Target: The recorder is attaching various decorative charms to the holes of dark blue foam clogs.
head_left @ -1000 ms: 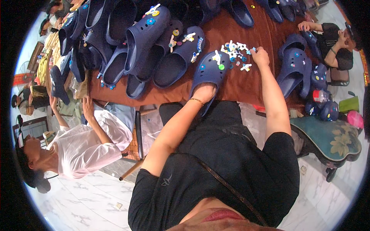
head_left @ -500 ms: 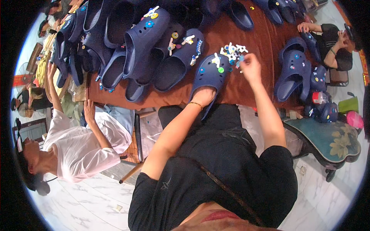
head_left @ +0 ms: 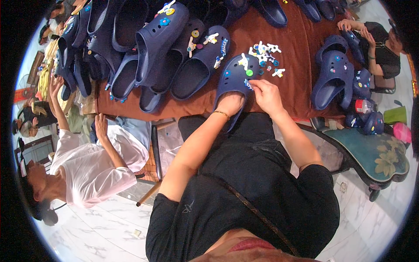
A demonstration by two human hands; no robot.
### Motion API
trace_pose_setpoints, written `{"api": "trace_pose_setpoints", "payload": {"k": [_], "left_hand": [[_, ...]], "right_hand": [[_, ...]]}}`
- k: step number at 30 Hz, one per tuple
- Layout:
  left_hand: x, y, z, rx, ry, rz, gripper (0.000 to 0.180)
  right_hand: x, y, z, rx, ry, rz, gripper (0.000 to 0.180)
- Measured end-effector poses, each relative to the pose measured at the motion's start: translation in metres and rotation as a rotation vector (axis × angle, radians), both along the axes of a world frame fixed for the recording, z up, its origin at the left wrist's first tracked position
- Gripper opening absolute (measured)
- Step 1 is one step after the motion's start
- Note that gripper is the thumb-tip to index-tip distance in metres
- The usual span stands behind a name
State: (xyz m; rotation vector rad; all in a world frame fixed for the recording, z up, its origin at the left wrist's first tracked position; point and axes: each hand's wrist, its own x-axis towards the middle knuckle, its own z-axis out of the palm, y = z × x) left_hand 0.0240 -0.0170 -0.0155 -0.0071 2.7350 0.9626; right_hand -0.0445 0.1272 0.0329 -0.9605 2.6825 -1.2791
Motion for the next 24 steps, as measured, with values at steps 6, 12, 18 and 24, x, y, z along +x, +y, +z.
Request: {"api": "trace_pose_setpoints", "payload": {"k": [6, 12, 18, 24], "left_hand": [[-0.008, -0.003, -0.003, -0.057, 0.001, -0.022, 0.027], [0.003, -0.006, -0.002, -0.036, 0.345, 0.018, 0.024], [0.012, 0.001, 0.005, 0.125, 0.025, -0.013, 0.03], [0.009, -0.001, -0.007, 0.176, -0.064, 0.027, 0.03]], "right_hand": [[-0.005, -0.005, 0.0, 0.045, 0.02, 0.018, 0.018], [0.006, -0.015, 0.008, 0.093, 0.168, 0.079, 0.019], [0.017, -0.007, 0.009, 0.125, 0.167, 0.058, 0.017], [-0.006, -0.01, 0.01, 0.14, -0.011, 0.076, 0.014]]}}
